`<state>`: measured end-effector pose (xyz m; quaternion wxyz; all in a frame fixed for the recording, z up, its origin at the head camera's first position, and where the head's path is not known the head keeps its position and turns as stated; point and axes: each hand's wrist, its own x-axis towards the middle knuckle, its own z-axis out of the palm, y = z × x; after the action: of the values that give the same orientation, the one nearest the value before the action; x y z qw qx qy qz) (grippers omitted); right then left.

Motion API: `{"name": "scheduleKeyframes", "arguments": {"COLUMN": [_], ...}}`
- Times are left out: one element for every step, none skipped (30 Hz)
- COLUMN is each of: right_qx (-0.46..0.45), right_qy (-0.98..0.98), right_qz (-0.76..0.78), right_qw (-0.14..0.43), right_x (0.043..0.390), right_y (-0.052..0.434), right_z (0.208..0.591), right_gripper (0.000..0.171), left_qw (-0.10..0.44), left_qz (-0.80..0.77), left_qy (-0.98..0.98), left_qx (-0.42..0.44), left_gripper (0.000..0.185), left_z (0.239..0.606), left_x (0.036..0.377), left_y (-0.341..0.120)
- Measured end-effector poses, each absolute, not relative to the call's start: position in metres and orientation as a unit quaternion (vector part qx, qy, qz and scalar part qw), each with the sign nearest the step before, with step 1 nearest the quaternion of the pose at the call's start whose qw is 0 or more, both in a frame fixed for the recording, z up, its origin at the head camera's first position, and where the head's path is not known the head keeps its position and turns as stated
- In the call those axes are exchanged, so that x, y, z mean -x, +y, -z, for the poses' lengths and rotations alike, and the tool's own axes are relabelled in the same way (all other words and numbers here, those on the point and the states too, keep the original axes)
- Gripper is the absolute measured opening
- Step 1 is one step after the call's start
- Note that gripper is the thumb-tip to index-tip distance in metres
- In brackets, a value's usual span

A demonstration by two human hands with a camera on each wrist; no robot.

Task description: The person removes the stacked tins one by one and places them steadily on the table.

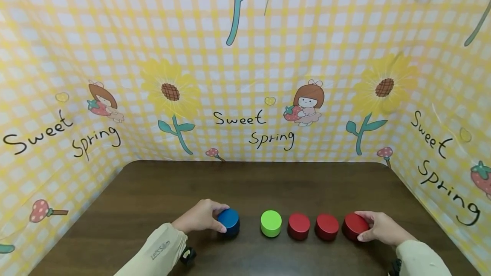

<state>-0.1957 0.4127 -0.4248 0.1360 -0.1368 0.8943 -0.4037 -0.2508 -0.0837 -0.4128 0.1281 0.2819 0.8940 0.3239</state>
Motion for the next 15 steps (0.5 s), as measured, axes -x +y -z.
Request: {"name": "scheduleKeyframes", "arguments": {"right_qx": [0.134,0.130,0.131,0.130,0.131,0.129,0.129,0.129,0.129,0.128,0.128,0.127,0.127,0.125,0.125], "right_qy": [0.898,0.900,0.902,0.904,0.903,0.902,0.903,0.903,0.905,0.908,0.910,0.912,0.913,0.914,0.914], "right_qz": [0.397,0.393,0.389,0.386,0.387,0.388,0.386,0.384,0.381,0.377,0.374,0.371,0.369,0.369,0.369], "right_qw": [0.134,0.134,0.133,0.133,0.135,0.139,0.140,0.139,0.137,0.132,0.126,0.121,0.117,0.115,0.114], "right_x": [0.197,0.198,0.199,0.199,0.200,0.200,0.199,0.199,0.198,0.196,0.195,0.194,0.193,0.193,0.192], "right_y": [0.413,0.413,0.413,0.413,0.414,0.414,0.414,0.414,0.414,0.415,0.415,0.415,0.414,0.414,0.413], "right_z": [0.423,0.421,0.420,0.419,0.419,0.419,0.419,0.419,0.419,0.418,0.418,0.418,0.418,0.418,0.417], "right_gripper": [0.073,0.072,0.072,0.072,0.073,0.073,0.074,0.075,0.075,0.074,0.073,0.072,0.070,0.069,0.068], "left_qw": [0.127,0.126,0.125,0.124,0.125,0.128,0.131,0.133,0.136,0.139,0.141,0.142,0.142,0.143,0.143], "left_qz": [-0.323,-0.324,-0.323,-0.322,-0.323,-0.323,-0.324,-0.324,-0.325,-0.326,-0.327,-0.328,-0.328,-0.329,-0.330], "left_qy": [0.894,0.893,0.893,0.893,0.893,0.893,0.893,0.893,0.893,0.893,0.893,0.893,0.894,0.894,0.894], "left_qx": [-0.284,-0.286,-0.287,-0.288,-0.287,-0.285,-0.283,-0.282,-0.280,-0.278,-0.275,-0.273,-0.272,-0.270,-0.268], "left_gripper": [0.056,0.056,0.056,0.055,0.055,0.055,0.055,0.055,0.055,0.055,0.055,0.055,0.055,0.055,0.055], "left_z": [0.412,0.411,0.411,0.410,0.410,0.410,0.409,0.409,0.409,0.409,0.409,0.409,0.410,0.411,0.411], "left_x": [0.251,0.251,0.252,0.252,0.252,0.252,0.252,0.252,0.252,0.253,0.253,0.253,0.253,0.253,0.253], "left_y": [-0.081,-0.079,-0.077,-0.075,-0.073,-0.071,-0.070,-0.068,-0.067,-0.065,-0.064,-0.063,-0.062,-0.061,-0.060]}}
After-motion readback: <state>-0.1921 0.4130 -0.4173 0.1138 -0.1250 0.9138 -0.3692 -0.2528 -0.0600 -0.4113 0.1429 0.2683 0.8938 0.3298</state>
